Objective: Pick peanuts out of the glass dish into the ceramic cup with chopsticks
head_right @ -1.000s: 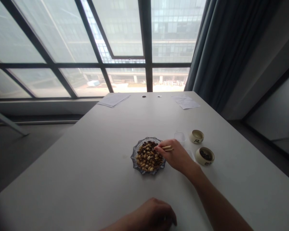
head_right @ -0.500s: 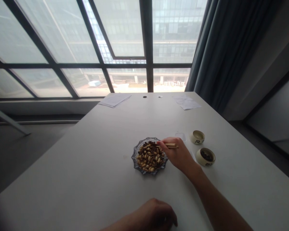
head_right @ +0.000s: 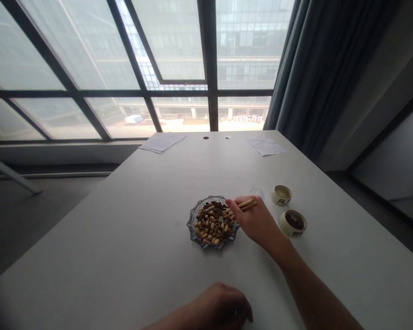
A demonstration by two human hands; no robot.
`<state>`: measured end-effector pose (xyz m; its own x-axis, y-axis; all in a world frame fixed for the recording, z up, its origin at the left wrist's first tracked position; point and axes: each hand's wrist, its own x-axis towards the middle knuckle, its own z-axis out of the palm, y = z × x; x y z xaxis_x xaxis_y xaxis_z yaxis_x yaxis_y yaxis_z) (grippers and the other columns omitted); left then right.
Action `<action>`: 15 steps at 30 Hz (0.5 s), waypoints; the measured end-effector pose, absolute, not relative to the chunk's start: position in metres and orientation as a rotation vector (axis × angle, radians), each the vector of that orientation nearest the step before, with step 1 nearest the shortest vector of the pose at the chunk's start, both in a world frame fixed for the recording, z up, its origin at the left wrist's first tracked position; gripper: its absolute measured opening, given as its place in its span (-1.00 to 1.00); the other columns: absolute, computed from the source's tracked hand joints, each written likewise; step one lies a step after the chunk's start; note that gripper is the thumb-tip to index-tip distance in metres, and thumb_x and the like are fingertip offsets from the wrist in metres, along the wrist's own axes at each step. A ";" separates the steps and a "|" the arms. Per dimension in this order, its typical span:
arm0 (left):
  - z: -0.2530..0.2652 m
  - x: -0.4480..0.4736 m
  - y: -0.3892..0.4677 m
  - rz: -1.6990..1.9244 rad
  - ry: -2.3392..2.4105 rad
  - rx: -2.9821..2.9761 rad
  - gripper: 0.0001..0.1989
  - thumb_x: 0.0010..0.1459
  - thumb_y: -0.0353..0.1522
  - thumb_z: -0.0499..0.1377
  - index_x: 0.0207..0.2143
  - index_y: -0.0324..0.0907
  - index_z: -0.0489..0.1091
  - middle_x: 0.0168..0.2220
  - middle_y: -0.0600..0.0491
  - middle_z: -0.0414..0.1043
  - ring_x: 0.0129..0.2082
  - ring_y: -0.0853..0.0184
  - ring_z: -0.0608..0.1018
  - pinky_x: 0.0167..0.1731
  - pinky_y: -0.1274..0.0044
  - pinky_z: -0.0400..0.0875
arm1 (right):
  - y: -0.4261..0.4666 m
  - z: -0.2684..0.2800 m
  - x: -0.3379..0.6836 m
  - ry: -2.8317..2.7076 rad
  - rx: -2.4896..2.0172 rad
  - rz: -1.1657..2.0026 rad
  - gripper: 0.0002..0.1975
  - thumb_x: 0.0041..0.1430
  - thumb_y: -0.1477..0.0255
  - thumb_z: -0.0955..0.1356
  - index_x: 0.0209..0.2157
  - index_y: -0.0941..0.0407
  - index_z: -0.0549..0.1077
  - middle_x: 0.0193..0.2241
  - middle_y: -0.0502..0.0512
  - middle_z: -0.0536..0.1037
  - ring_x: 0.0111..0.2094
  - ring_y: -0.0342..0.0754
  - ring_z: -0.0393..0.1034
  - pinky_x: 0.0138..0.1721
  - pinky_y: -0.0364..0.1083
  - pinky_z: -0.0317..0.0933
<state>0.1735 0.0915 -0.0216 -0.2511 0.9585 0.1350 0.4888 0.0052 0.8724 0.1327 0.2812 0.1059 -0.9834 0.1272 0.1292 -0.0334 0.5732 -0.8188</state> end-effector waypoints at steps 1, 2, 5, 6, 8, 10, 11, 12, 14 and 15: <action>-0.022 0.173 0.092 1.169 1.776 1.491 -0.66 0.00 -0.63 0.16 -0.20 -0.24 0.60 -0.36 0.01 0.64 -0.43 0.36 0.60 -0.31 0.64 0.46 | 0.280 0.107 0.133 -2.625 -0.071 1.426 -0.56 0.33 0.12 0.30 -0.43 0.14 0.57 -0.54 0.08 0.62 -0.48 0.01 0.57 -0.47 -0.14 0.31; -0.023 0.173 0.092 1.149 1.778 1.496 -0.67 0.01 -0.62 0.16 -0.20 -0.23 0.59 -0.36 0.02 0.64 -0.43 0.36 0.60 -0.31 0.64 0.47 | 0.279 0.107 0.134 -2.627 -0.056 1.474 -0.57 0.33 0.12 0.30 -0.42 0.14 0.57 -0.53 0.08 0.62 -0.47 0.01 0.57 -0.48 -0.14 0.31; -0.025 0.173 0.092 1.112 1.790 1.497 -0.67 0.03 -0.60 0.16 -0.19 -0.20 0.58 -0.37 0.04 0.63 -0.43 0.36 0.60 -0.32 0.62 0.47 | 0.279 0.108 0.134 -2.671 -0.025 1.475 -0.57 0.33 0.15 0.30 -0.50 0.13 0.52 -0.56 0.07 0.60 -0.49 0.01 0.57 -0.50 -0.14 0.31; -0.025 0.173 0.092 1.112 1.789 1.495 -0.67 0.02 -0.60 0.16 -0.19 -0.20 0.58 -0.37 0.04 0.63 -0.44 0.36 0.60 -0.33 0.63 0.47 | 0.280 0.108 0.134 -2.684 -0.032 1.431 -0.56 0.33 0.16 0.30 -0.52 0.13 0.50 -0.58 0.07 0.59 -0.51 0.00 0.56 -0.50 -0.14 0.30; -0.025 0.173 0.091 1.130 1.784 1.492 -0.66 0.01 -0.61 0.16 -0.19 -0.21 0.58 -0.36 0.03 0.64 -0.43 0.35 0.61 -0.33 0.63 0.47 | 0.284 0.108 0.133 -2.670 -0.070 1.352 -0.56 0.34 0.15 0.30 -0.52 0.13 0.50 -0.60 0.07 0.58 -0.53 0.00 0.55 -0.51 -0.13 0.30; -0.025 0.173 0.090 1.150 1.780 1.488 -0.66 0.00 -0.62 0.16 -0.20 -0.23 0.58 -0.36 0.02 0.64 -0.42 0.35 0.61 -0.33 0.64 0.47 | 0.289 0.108 0.133 -2.608 -0.112 1.314 -0.57 0.34 0.14 0.30 -0.46 0.13 0.55 -0.59 0.09 0.60 -0.54 0.01 0.55 -0.50 -0.11 0.31; -0.025 0.173 0.090 1.155 1.781 1.485 -0.66 -0.01 -0.63 0.16 -0.20 -0.23 0.58 -0.36 0.02 0.64 -0.42 0.35 0.61 -0.32 0.64 0.47 | 0.290 0.108 0.133 -2.578 -0.126 1.300 -0.58 0.33 0.14 0.30 -0.44 0.13 0.56 -0.58 0.10 0.61 -0.53 0.01 0.55 -0.49 -0.11 0.32; -0.025 0.173 0.090 1.154 1.780 1.482 -0.66 -0.01 -0.63 0.16 -0.20 -0.22 0.58 -0.36 0.02 0.64 -0.41 0.35 0.62 -0.32 0.64 0.47 | 0.292 0.108 0.132 -2.559 -0.134 1.284 -0.59 0.33 0.14 0.30 -0.43 0.13 0.56 -0.58 0.11 0.61 -0.53 0.01 0.54 -0.48 -0.10 0.33; -0.025 0.173 0.089 1.154 1.773 1.480 -0.67 0.00 -0.62 0.16 -0.21 -0.22 0.58 -0.35 0.02 0.64 -0.40 0.35 0.62 -0.30 0.64 0.47 | 0.292 0.108 0.132 -2.561 -0.119 1.259 -0.59 0.33 0.15 0.30 -0.45 0.13 0.55 -0.57 0.10 0.62 -0.52 0.00 0.54 -0.45 -0.11 0.33; -0.024 0.173 0.090 1.158 1.767 1.481 -0.66 0.00 -0.62 0.16 -0.21 -0.21 0.58 -0.34 0.02 0.65 -0.39 0.34 0.63 -0.29 0.64 0.47 | 0.292 0.108 0.131 -2.571 -0.097 1.253 -0.59 0.34 0.15 0.30 -0.46 0.12 0.54 -0.57 0.09 0.62 -0.51 0.00 0.54 -0.44 -0.11 0.33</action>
